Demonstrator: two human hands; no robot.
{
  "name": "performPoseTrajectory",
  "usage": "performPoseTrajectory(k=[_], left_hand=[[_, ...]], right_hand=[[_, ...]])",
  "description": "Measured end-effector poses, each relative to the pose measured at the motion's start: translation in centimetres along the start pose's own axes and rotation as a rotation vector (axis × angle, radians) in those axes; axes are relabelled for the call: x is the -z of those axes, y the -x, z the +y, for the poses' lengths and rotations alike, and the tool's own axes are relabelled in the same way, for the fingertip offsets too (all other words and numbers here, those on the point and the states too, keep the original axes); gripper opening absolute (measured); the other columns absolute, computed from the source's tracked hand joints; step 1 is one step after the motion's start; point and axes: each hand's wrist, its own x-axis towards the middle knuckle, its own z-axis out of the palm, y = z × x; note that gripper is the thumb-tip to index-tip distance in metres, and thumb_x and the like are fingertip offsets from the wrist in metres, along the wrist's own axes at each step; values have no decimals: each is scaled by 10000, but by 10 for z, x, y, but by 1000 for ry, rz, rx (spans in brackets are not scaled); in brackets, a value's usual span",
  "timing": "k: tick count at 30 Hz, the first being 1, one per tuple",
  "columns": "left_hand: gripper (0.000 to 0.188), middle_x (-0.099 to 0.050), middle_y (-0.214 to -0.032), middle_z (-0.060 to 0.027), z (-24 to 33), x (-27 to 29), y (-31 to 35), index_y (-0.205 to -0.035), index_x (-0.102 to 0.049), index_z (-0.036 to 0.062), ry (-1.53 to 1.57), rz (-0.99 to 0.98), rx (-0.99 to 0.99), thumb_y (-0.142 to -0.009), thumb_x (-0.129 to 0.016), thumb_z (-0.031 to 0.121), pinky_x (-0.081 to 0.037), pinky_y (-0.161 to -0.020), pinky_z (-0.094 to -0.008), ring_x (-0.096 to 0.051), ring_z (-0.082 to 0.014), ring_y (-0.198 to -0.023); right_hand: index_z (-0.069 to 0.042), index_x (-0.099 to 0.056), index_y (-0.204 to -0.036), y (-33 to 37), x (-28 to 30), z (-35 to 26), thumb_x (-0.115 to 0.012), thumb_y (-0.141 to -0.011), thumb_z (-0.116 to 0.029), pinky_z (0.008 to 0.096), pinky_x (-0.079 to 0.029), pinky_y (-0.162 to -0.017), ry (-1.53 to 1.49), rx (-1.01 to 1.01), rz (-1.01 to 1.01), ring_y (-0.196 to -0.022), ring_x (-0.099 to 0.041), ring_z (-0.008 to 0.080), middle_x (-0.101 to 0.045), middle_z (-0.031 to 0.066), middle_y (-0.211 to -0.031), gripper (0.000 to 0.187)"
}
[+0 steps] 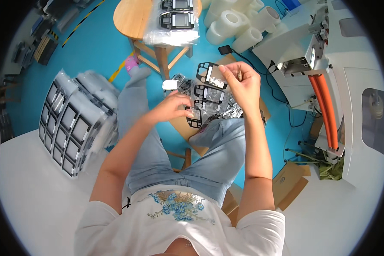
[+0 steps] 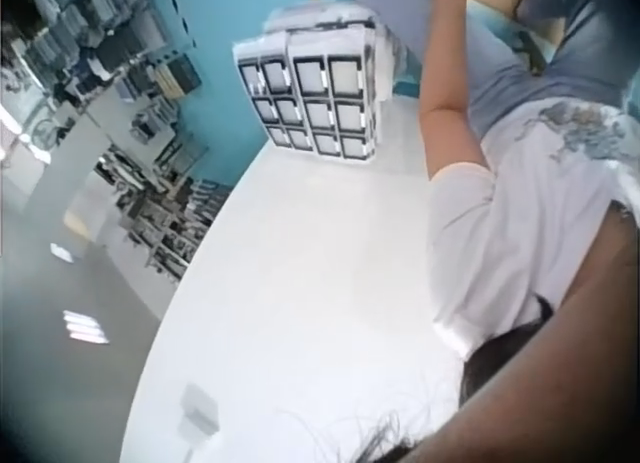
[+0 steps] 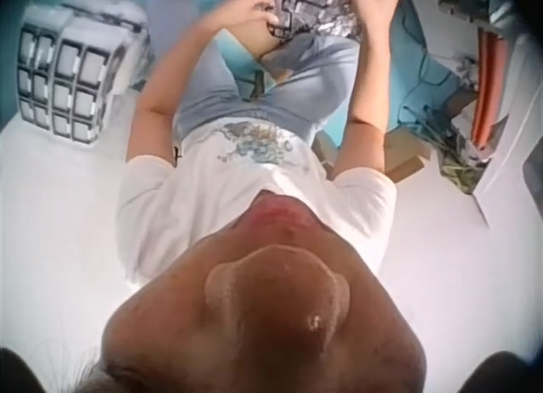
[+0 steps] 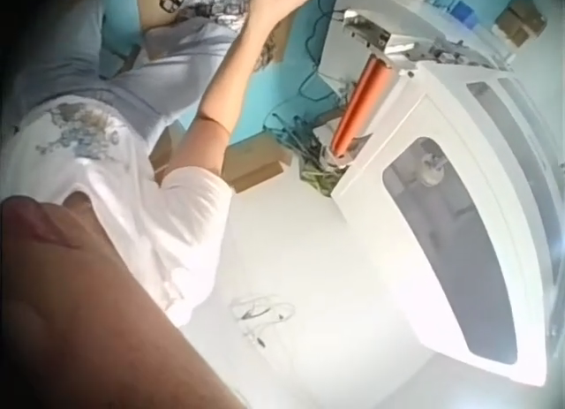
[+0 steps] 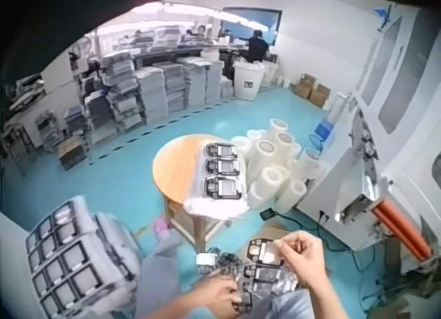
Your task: Sorting and inspecting electronic device frames or component trays from a pile into organized stacks.
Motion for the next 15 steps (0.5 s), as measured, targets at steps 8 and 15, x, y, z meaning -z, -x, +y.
performPoseTrajectory(k=[8, 15], left_hand=[[279, -601, -720, -45, 26, 44, 15, -817, -606, 31, 324, -87, 33, -790, -786, 244, -435, -626, -315, -549, -139, -679], [250, -587, -733, -23, -37, 83, 34, -817, -594, 31, 273, 35, 175, -842, -746, 228, -437, -639, -294, -534, -98, -718]], right_hand=[[-29, -632, -931, -20, 68, 175, -715, -833, -225, 423, -495, -649, 763, -152, -237, -666, -628, 336, -649, 188, -778, 234], [-38, -673, -711, 27, 75, 93, -844, -788, -223, 225, -366, -500, 256, -468, -625, -556, -495, 40, -577, -34, -599, 264]])
